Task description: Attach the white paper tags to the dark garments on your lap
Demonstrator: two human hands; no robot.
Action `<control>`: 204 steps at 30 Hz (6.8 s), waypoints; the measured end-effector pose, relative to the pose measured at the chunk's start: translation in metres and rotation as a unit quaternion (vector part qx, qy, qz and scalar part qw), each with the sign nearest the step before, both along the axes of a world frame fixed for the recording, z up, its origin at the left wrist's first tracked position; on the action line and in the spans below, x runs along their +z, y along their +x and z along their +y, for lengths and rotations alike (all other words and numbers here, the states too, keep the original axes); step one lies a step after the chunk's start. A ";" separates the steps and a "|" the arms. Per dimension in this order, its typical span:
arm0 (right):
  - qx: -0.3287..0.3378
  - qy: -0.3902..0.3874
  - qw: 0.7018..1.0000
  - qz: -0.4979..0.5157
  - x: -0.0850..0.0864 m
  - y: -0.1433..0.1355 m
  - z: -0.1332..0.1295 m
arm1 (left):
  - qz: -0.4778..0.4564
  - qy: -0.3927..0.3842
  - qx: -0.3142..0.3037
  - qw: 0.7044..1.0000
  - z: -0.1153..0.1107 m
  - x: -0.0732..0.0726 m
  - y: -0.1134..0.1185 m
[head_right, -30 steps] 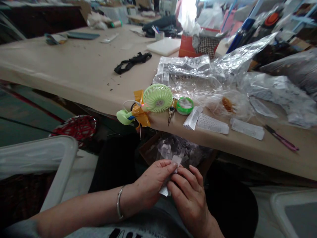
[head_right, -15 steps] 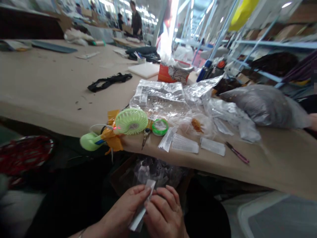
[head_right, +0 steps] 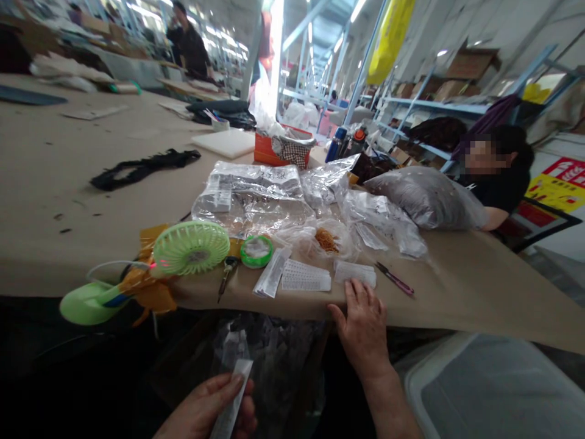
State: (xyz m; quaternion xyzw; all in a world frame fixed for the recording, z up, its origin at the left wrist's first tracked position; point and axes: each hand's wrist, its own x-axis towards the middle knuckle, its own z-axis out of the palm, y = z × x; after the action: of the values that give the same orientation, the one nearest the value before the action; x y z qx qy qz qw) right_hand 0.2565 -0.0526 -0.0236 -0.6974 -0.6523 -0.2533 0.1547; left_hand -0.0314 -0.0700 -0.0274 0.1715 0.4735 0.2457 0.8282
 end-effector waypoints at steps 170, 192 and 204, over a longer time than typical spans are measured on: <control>0.187 -0.097 0.729 0.651 0.005 -0.186 0.051 | 0.255 0.535 0.014 0.805 0.090 0.024 -0.037; 0.199 0.042 0.974 0.103 0.026 -0.108 0.035 | 0.290 0.414 -0.133 0.852 0.048 -0.021 -0.039; 0.233 0.094 0.955 0.159 0.012 -0.100 0.040 | 0.193 0.367 -0.105 0.904 0.039 -0.004 -0.019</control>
State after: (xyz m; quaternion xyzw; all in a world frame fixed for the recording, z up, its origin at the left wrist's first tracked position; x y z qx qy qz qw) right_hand 0.1564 -0.0126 -0.0115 -0.5395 -0.7371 -0.1561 0.3757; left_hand -0.0504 -0.0312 -0.0318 0.5560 0.4800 0.2758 0.6200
